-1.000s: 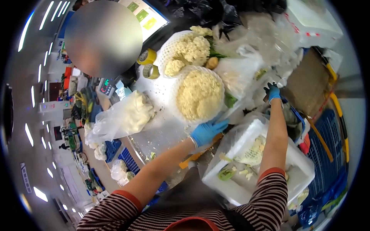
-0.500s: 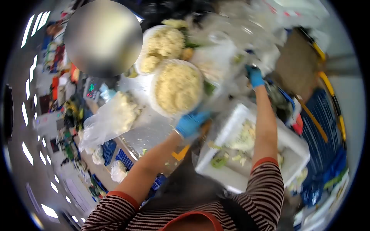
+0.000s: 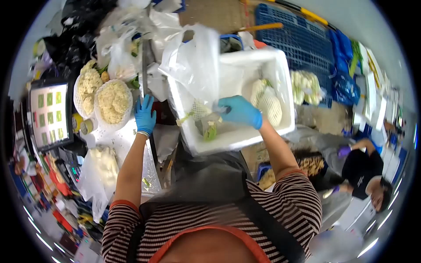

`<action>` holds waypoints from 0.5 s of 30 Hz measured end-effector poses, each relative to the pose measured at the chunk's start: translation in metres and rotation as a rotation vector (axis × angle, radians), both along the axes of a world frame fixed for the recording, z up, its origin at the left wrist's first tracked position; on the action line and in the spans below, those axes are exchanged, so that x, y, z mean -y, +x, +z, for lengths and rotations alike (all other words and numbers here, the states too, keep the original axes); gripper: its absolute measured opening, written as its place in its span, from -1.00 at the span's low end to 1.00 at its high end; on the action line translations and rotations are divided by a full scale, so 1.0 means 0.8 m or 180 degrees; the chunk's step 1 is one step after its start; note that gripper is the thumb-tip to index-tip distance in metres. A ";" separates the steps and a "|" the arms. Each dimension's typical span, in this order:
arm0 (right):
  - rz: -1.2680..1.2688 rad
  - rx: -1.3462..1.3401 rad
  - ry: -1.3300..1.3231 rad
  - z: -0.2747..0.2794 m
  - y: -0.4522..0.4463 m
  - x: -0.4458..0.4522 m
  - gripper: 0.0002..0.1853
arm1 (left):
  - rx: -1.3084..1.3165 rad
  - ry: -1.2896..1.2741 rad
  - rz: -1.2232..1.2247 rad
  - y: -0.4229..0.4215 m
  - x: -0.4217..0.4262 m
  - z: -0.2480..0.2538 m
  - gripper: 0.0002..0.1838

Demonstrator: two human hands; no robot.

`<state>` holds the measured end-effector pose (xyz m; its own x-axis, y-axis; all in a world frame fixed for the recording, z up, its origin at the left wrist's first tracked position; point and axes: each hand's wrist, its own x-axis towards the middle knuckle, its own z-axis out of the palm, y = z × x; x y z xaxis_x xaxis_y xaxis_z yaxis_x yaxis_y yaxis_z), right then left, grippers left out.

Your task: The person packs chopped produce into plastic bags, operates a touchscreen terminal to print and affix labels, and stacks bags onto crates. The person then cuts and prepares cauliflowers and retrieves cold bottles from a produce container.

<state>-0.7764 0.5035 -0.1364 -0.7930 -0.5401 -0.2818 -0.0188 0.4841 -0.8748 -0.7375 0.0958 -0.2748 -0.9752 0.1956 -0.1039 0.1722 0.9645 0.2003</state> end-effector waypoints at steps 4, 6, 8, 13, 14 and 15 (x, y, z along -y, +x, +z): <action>0.0624 -0.0691 0.0950 0.017 0.090 0.001 -0.86 | -0.0647 0.1463 0.0245 -0.009 -0.086 0.104 -0.05; 0.0725 -0.0615 0.1085 0.017 0.122 0.008 -0.91 | -0.0712 0.1560 -0.0445 -0.039 -0.137 0.195 -0.10; 0.0886 -0.0722 0.1135 0.016 0.143 0.016 -0.89 | -0.0795 0.1014 -0.1261 -0.076 -0.149 0.201 -0.26; -0.1582 -0.1333 0.1536 -0.050 0.105 -0.080 -0.86 | 0.0477 0.0680 -0.0828 -0.114 -0.135 0.174 -0.63; -0.2522 -0.1718 0.1080 -0.037 0.088 -0.084 -0.84 | 0.0817 0.1225 -0.0375 -0.099 -0.127 0.171 -0.66; -0.3438 -0.2085 0.0577 -0.008 0.068 -0.086 -0.82 | 0.1127 0.1781 0.0102 -0.085 -0.121 0.170 -0.70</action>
